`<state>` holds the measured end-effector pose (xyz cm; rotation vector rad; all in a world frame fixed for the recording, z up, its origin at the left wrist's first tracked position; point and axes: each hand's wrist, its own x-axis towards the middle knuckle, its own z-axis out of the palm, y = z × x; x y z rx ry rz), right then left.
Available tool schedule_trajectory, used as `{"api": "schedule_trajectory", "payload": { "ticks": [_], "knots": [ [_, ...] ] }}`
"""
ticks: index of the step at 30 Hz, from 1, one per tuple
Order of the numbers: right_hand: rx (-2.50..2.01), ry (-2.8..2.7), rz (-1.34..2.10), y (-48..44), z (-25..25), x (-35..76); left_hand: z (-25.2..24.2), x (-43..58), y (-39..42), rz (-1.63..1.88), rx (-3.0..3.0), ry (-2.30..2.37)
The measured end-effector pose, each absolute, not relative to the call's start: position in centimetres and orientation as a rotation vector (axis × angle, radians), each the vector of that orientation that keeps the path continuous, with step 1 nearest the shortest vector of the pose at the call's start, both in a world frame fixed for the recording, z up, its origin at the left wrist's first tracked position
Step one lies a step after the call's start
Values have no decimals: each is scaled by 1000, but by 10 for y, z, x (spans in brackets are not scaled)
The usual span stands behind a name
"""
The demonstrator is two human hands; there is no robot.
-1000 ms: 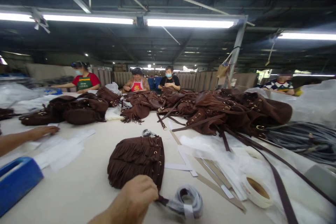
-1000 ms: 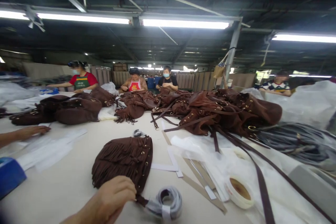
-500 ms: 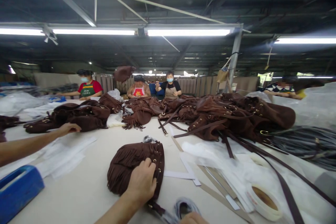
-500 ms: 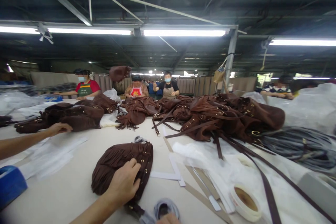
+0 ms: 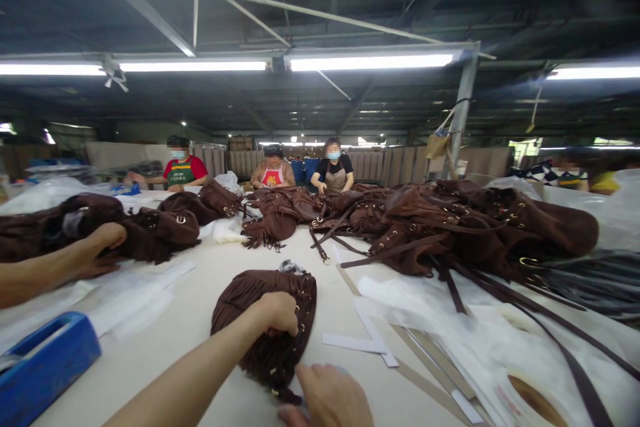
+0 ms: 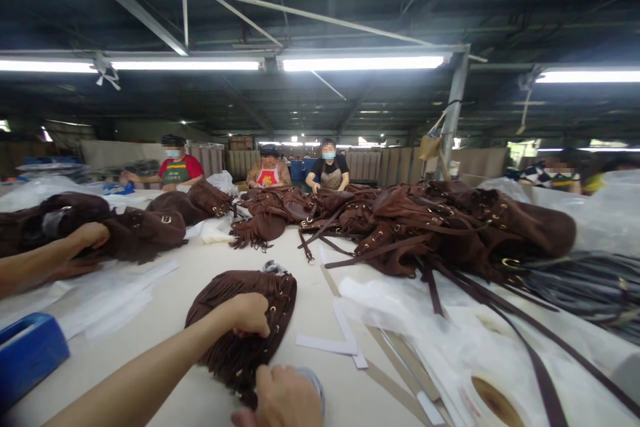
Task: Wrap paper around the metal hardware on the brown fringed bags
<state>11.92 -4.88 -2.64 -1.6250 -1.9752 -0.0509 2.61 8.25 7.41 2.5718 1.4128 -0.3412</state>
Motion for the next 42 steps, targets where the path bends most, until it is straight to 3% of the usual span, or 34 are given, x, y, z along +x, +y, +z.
{"api": "schedule_trajectory", "payload": {
  "ticks": [3,8,15,19,22,26,30,35,42],
  "knots": [
    [-1735,-1847,38,-27,5,90,87,24,105,-389,2553,1329],
    [-1855,-1815,229,12,18,78,119,-9,122,-63,2742,1212],
    [-1248,-1883,501,41,21,32,145,-34,118,416,2678,1364],
    [-1038,-2036,618,35,44,24,130,-48,94,590,2557,1366],
    [-1154,-2050,685,22,47,55,87,-66,67,620,2293,1412],
    [-1274,-2020,363,19,39,105,21,-80,24,819,1419,1349],
    [-1084,-2459,225,32,36,114,-3,-80,-10,1010,1539,1291],
    [-1009,-2723,228,51,38,84,17,-87,-1,960,1884,1343],
    [-1318,-2355,84,80,56,64,67,-92,54,1140,1729,1226]
  ]
}}
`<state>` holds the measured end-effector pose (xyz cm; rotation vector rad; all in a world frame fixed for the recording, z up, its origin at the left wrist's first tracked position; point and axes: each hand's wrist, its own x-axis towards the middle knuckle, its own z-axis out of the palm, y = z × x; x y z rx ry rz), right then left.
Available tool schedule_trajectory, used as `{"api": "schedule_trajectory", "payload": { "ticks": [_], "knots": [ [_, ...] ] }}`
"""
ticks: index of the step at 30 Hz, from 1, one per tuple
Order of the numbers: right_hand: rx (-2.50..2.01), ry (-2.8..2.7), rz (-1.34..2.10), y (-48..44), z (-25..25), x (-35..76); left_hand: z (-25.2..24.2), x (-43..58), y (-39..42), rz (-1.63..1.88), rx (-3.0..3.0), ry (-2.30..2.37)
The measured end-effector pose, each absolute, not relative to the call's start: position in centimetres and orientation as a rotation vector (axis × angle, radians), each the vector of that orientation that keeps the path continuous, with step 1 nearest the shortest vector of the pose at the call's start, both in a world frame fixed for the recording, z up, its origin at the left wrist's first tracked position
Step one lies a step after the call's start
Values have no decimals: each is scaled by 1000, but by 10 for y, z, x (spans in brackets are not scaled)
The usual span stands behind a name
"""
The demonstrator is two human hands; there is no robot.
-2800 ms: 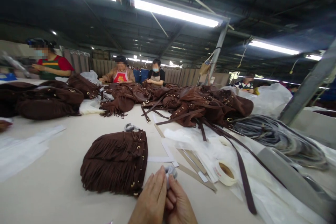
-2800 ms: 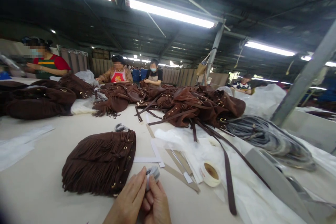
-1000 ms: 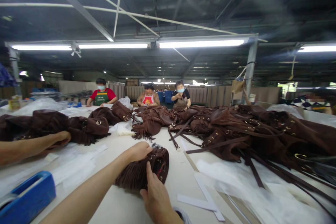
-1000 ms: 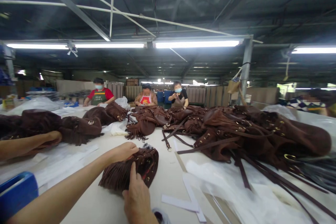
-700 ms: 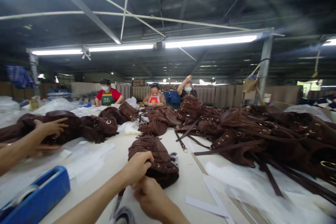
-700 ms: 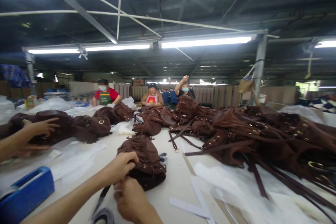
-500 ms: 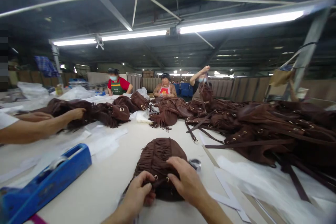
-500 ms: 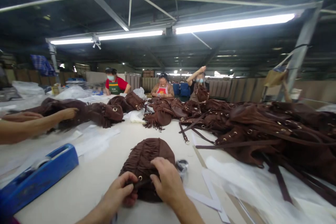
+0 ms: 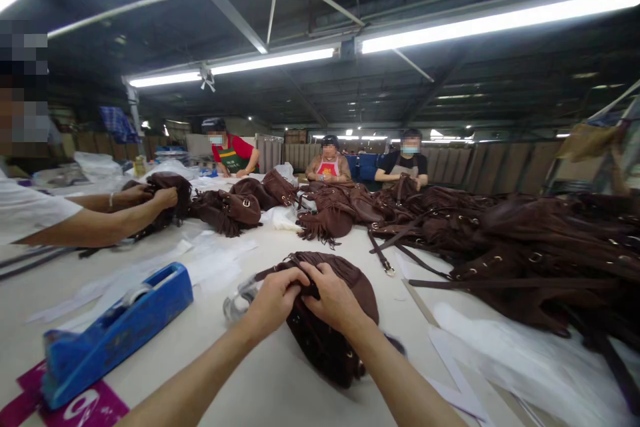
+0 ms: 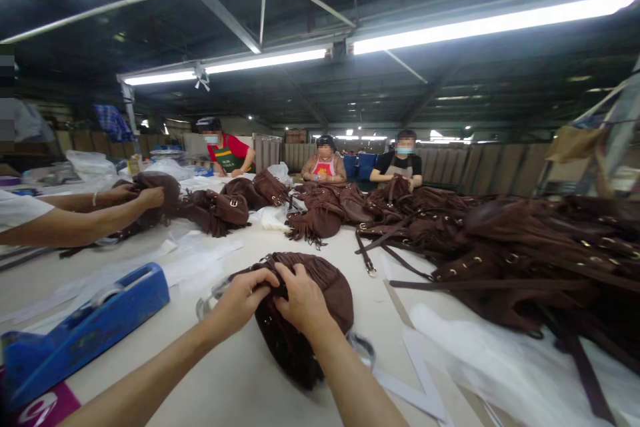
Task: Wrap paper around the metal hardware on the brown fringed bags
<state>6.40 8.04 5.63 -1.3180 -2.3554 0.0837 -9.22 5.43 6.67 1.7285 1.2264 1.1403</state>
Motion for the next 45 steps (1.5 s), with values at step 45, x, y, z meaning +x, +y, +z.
{"api": "schedule_trajectory", "payload": {
  "ticks": [45],
  "knots": [
    [-870,-2531,349,122,-8,63,6,-65,-1,674,912,1385]
  ]
}}
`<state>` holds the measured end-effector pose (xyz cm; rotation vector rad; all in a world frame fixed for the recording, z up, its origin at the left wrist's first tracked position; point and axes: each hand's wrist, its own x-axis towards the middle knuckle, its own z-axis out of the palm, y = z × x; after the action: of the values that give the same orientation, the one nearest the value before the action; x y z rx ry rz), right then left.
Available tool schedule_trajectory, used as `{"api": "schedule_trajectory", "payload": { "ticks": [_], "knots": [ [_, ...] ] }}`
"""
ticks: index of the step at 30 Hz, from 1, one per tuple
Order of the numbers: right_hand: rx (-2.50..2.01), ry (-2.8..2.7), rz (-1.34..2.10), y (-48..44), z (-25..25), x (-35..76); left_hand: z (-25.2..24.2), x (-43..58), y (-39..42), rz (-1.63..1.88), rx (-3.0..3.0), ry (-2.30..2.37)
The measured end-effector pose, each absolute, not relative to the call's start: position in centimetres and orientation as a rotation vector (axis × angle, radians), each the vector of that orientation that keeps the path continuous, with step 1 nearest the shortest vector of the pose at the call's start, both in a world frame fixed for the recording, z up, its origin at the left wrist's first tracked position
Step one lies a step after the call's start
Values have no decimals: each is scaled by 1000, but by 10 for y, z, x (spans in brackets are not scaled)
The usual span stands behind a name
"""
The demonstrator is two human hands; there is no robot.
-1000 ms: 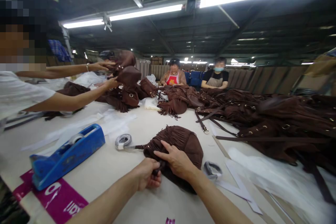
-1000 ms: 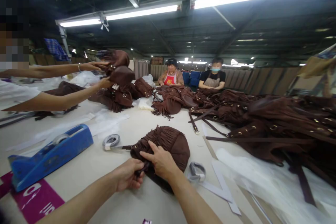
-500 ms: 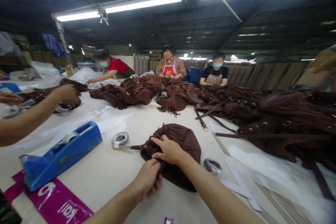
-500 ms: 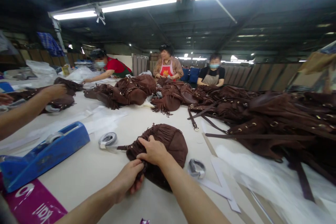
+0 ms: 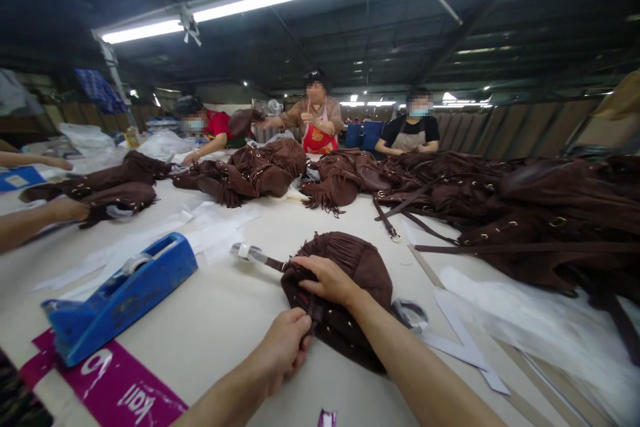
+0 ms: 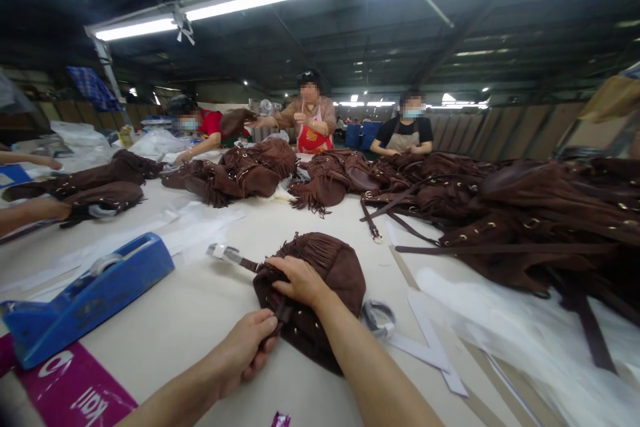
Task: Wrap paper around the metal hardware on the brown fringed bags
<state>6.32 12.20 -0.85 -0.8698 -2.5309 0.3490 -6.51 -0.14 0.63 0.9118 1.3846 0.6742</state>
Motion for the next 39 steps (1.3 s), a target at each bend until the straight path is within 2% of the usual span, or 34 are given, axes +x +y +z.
{"api": "schedule_trajectory", "payload": {
  "ticks": [4,11,22,31,39],
  "knots": [
    [-861,-2519,339,125,-10,64,7,-67,-2,677,875,1355],
    [-934,-2491,275,110,-10,62,14,-73,26,442,687,1236],
    [-899,-2434,305,109,-14,64,5,-76,19,527,783,1284],
    [-821,-2423,329,107,-15,66,1,-101,9,440,785,1234],
    [-861,-2472,196,108,-14,62,7,-79,4,417,792,1231]
  ]
}}
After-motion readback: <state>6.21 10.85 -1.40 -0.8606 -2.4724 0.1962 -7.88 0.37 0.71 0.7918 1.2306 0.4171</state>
